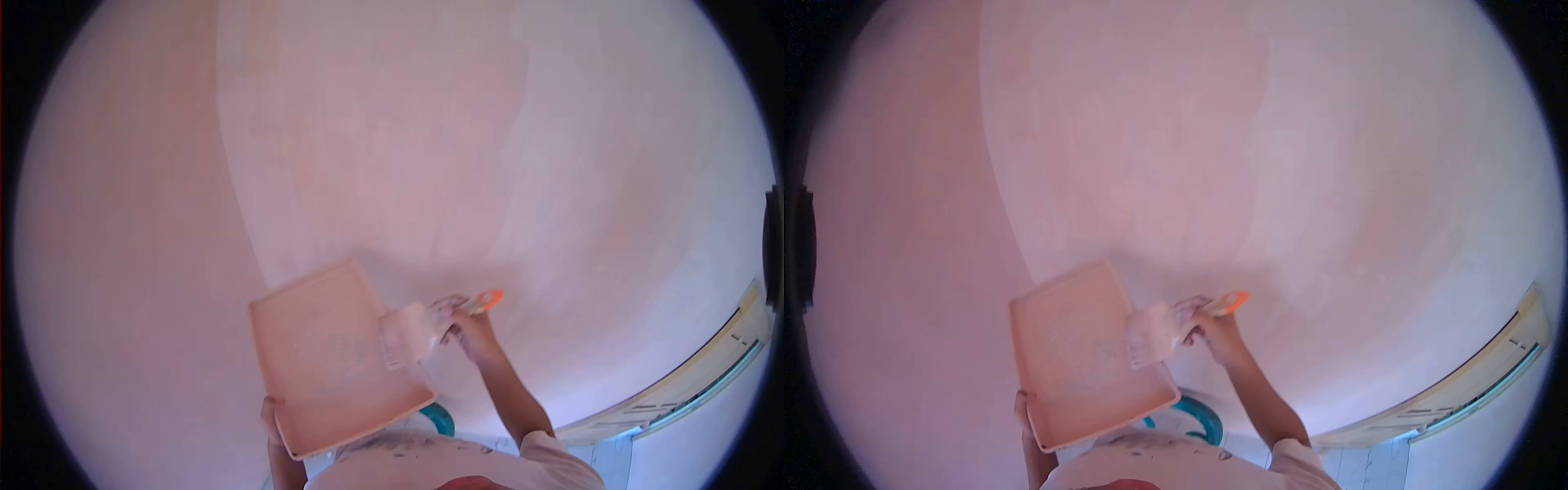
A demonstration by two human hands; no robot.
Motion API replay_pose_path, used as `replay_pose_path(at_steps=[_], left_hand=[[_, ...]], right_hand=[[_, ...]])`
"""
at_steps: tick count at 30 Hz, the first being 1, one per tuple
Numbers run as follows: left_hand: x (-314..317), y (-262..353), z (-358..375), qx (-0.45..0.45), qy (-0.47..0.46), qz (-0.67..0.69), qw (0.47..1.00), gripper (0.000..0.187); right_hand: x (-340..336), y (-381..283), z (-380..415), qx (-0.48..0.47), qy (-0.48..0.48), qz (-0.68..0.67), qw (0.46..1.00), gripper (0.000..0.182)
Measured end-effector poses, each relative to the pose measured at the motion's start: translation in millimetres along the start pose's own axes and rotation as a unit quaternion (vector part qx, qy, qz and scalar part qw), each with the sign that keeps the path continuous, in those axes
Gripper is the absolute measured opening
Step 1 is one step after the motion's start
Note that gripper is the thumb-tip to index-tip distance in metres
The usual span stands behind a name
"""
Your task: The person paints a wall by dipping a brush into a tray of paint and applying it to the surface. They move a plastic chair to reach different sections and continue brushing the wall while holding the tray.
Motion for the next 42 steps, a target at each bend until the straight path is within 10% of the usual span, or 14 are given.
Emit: replay_pose_path(at_steps=[6, 16, 21, 34, 42], left_hand=[[-6, 18, 18, 0.054, -0.030, 0.036, 0.997, 0.063], [-44, 104, 174, 0.142, -0.036, 0.082, 0.986, 0.068], [-116, 20, 38, 0.110, 0.058, 0.041, 0.991, 0.071], [-147, -5, 51, 0.142, 0.108, 0.054, 0.983, 0.075], [-170, -19, 77, 0.162, 0.140, 0.045, 0.976, 0.075]], right_hand=[[17, -21, -2, 0.068, -0.082, -0.113, 0.988, 0.015], [75, -199, 153, -0.176, 0.024, -0.034, 0.983, 0.016], [-40, -51, 60, -0.098, 0.095, -0.079, 0.988, 0.014], [-50, 2, 76, 0.021, 0.099, -0.045, 0.994, 0.028], [-61, -2, 65, -0.080, 0.080, -0.076, 0.991, 0.024]])
Point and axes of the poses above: each hand's wrist, its own z-axis away from the middle knuckle, its own x-axis out of the palm, y = z × x, the point moved 9 cm from there along -z, towards the middle knuckle, and after that the axes turned 1 degree about -y, right-handed, at the moved point
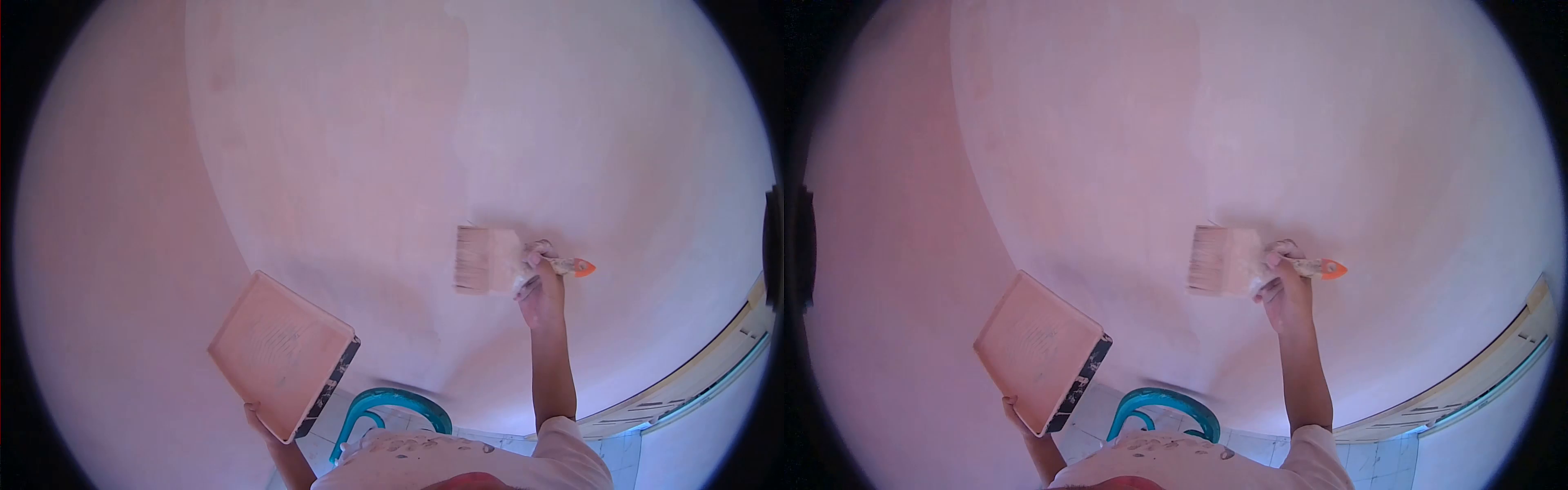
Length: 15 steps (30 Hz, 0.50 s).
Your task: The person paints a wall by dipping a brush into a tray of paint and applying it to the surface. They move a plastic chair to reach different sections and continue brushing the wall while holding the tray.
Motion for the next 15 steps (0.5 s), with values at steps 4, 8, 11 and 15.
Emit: replay_pose_path(at_steps=[4, 8, 11, 15], left_hand=[[13, 5, 15, 0.014, -0.018, -0.004, 1.000, 0.069], [12, 9, 20, 0.018, 0.001, -0.001, 1.000, 0.076], [-11, 9, 21, 0.027, 0.016, -0.017, 0.999, 0.078], [22, 18, 36, 0.018, 0.016, 0.007, 1.000, 0.078]], right_hand=[[28, -14, 1, 0.012, 0.008, 0.018, 1.000, 0.030], [4, 40, 2, 0.126, -0.012, -0.026, 0.992, 0.034], [-24, 143, 42, 0.297, 0.006, -0.085, 0.951, 0.021], [1, 173, 104, 0.365, 0.043, -0.153, 0.917, 0.015]])
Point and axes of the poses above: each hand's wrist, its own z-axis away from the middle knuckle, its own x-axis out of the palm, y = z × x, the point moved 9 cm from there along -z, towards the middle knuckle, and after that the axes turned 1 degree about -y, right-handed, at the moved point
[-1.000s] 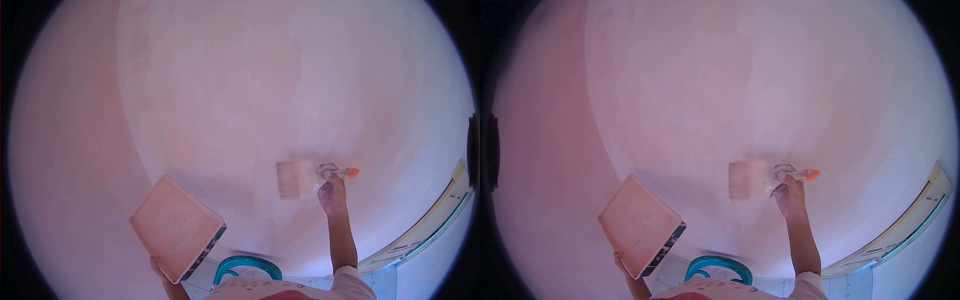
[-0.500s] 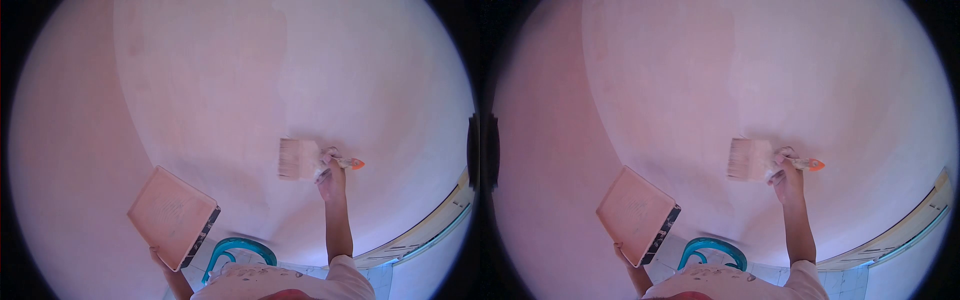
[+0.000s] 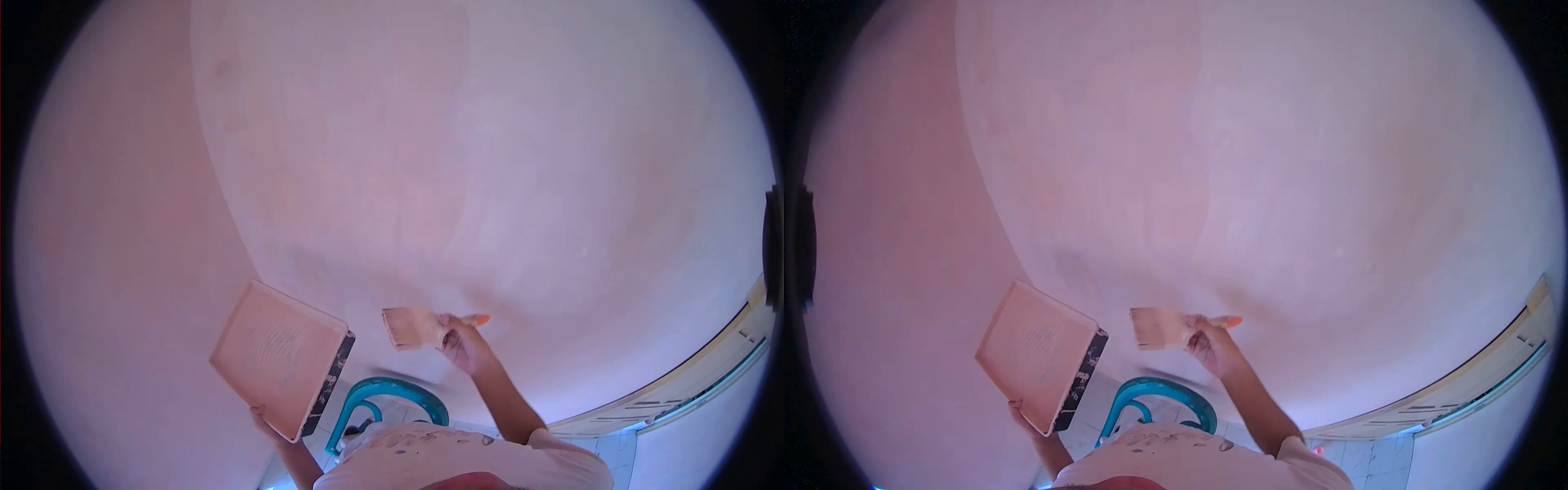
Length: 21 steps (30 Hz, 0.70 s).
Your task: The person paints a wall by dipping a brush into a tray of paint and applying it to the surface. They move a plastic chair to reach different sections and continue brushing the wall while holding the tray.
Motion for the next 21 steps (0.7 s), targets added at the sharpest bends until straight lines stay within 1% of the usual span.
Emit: replay_pose_path(at_steps=[1, 2, 4, 5, 6, 7, 8, 10, 11, 14, 18, 20, 21], left_hand=[[6, 1, 1, 0.002, -0.004, 0.006, 1.000, 0.078], [9, 4, 4, 0.002, -0.003, -0.002, 1.000, 0.077], [6, 12, 9, -0.002, -0.005, -0.017, 1.000, 0.076], [-4, 13, 0, -0.003, -0.004, -0.018, 1.000, 0.076], [-17, 12, -6, -0.003, -0.003, -0.017, 1.000, 0.076], [-11, 14, -6, -0.003, -0.007, -0.015, 1.000, 0.076], [-3, 16, -5, -0.003, -0.021, -0.015, 1.000, 0.076], [11, 21, -3, -0.002, -0.041, -0.013, 0.999, 0.076], [12, 22, -3, 0.002, -0.035, -0.006, 0.999, 0.076], [15, 22, -2, -0.005, -0.033, 0.003, 0.999, 0.075], [10, 17, -6, -0.020, -0.035, 0.015, 0.999, 0.076], [37, 27, 3, -0.024, -0.042, 0.012, 0.999, 0.076], [47, 28, 4, -0.027, -0.049, 0.009, 0.998, 0.076]], right_hand=[[1, 3, 5, 0.011, 0.015, -0.051, 0.999, 0.014], [0, 0, 8, 0.006, 0.013, -0.051, 0.999, 0.014], [6, 2, 15, 0.033, -0.023, -0.112, 0.993, 0.012], [-2, 10, 7, 0.029, -0.022, -0.115, 0.993, 0.012], [-18, 31, 0, 0.067, -0.001, -0.081, 0.994, 0.012], [-18, 40, 3, 0.103, 0.020, -0.045, 0.993, 0.011], [-15, 39, 7, 0.097, 0.017, -0.044, 0.994, 0.011], [1, 50, 20, 0.154, -0.014, -0.026, 0.988, 0.011], [1, 52, 16, 0.144, -0.011, -0.035, 0.989, 0.013], [9, 30, 11, 0.112, -0.018, -0.042, 0.993, 0.016], [5, 21, 10, 0.130, 0.011, -0.035, 0.991, 0.011], [7, 24, 7, 0.136, -0.050, 0.011, 0.989, 0.017], [8, 21, 4, 0.135, -0.051, 0.014, 0.989, 0.017]])
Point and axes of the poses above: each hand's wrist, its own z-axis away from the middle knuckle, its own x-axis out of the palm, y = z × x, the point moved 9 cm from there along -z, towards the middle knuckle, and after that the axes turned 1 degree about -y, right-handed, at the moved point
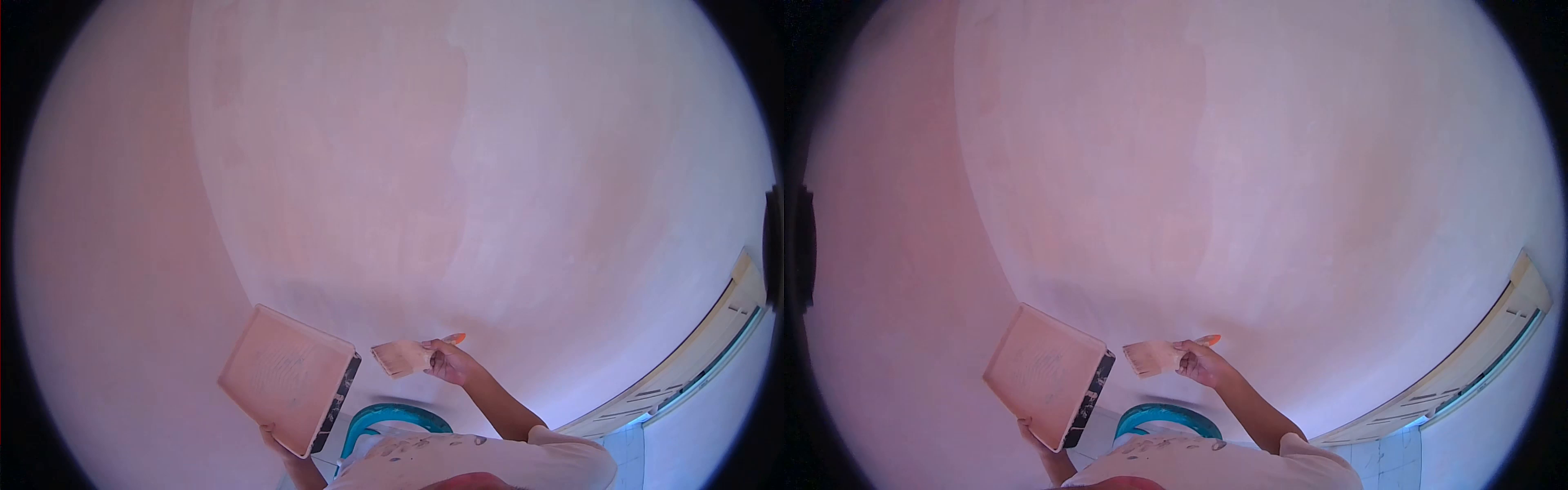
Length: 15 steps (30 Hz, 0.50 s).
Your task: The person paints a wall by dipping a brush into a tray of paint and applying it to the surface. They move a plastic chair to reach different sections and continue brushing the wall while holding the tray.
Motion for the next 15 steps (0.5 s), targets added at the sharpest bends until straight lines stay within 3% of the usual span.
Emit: replay_pose_path(at_steps=[2, 3, 5, 9, 13, 15], left_hand=[[-6, -3, -2, -0.008, 0.000, 0.008, 1.000, 0.075], [-11, -3, -4, -0.016, 0.000, 0.010, 1.000, 0.075], [-4, 1, -6, -0.017, -0.005, 0.002, 1.000, 0.073], [-7, 3, -14, -0.033, -0.010, -0.001, 0.999, 0.070], [18, 16, -9, -0.023, -0.023, 0.006, 0.999, 0.068], [31, 19, -5, -0.029, -0.022, 0.005, 0.999, 0.067]], right_hand=[[30, -35, 13, -0.095, 0.016, 0.029, 0.995, 0.028], [46, -47, 20, -0.096, 0.016, 0.028, 0.995, 0.028], [86, -85, 35, -0.178, -0.061, 0.008, 0.982, 0.039], [88, -88, 36, -0.144, 0.043, 0.042, 0.988, 0.042], [99, -108, 42, -0.160, 0.019, 0.048, 0.986, 0.039], [111, -153, 59, -0.236, 0.022, 0.055, 0.970, 0.035]])
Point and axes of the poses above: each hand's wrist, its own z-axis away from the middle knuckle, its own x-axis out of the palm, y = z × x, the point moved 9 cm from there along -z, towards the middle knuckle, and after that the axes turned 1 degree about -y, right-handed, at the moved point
